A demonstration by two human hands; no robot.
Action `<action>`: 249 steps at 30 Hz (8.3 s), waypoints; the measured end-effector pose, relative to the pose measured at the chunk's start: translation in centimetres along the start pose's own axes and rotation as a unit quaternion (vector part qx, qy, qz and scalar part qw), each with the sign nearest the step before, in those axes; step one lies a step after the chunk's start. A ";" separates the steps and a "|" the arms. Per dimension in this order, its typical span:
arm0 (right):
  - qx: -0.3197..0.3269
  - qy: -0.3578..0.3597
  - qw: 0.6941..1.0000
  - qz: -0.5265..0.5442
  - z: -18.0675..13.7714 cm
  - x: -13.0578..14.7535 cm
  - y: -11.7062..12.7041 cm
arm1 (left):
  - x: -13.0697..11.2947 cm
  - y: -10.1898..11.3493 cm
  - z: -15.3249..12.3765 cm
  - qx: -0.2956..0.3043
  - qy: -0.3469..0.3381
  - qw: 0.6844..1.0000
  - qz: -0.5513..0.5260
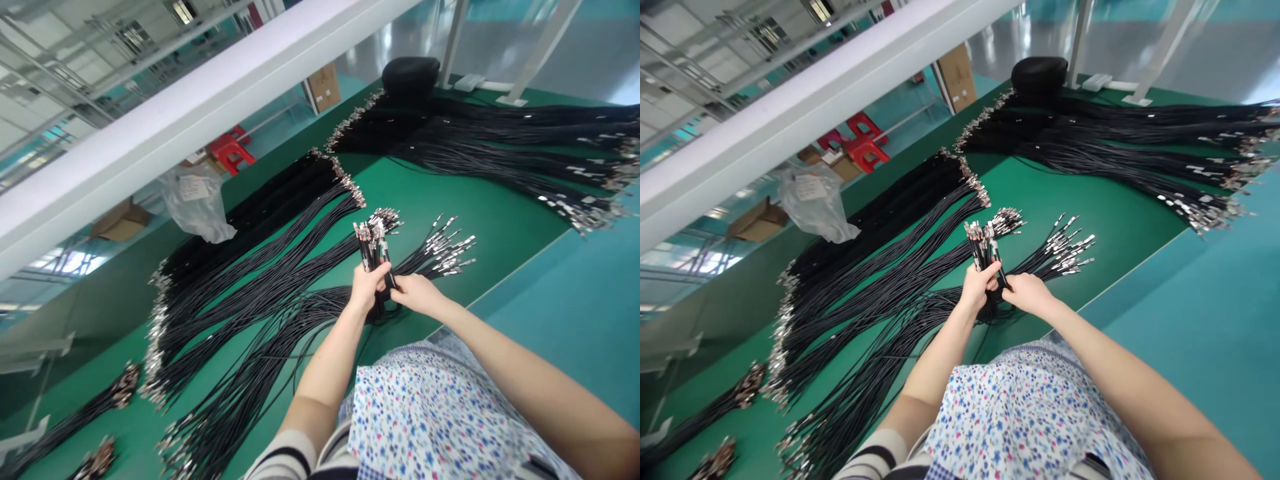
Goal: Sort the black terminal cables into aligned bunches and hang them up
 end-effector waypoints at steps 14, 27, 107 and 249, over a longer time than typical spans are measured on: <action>-0.010 -0.076 0.993 -0.090 -0.2 1.4 -0.4 | -0.2 0.3 0.0 0.001 -0.009 0.999 0.037; 0.039 -0.013 0.995 -0.087 0.7 0.3 -1.1 | 0.4 0.6 -0.1 0.009 -0.025 0.999 0.036; -0.086 0.071 0.892 0.438 -3.4 -0.9 2.0 | 1.7 -2.5 -3.6 0.093 0.056 0.990 0.091; 0.008 0.093 0.970 0.223 -0.8 -0.3 1.3 | 2.2 0.4 -0.8 0.044 0.086 0.995 0.013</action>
Point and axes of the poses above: each hand's wrist, its own z-axis towards the middle knuckle, its own y-axis out of the back of the hand, x = y × z, the point moved 6 cm from there along z, towards the middle knuckle, and after that the axes turned 15 degrees about x, right-handed, at the moved point
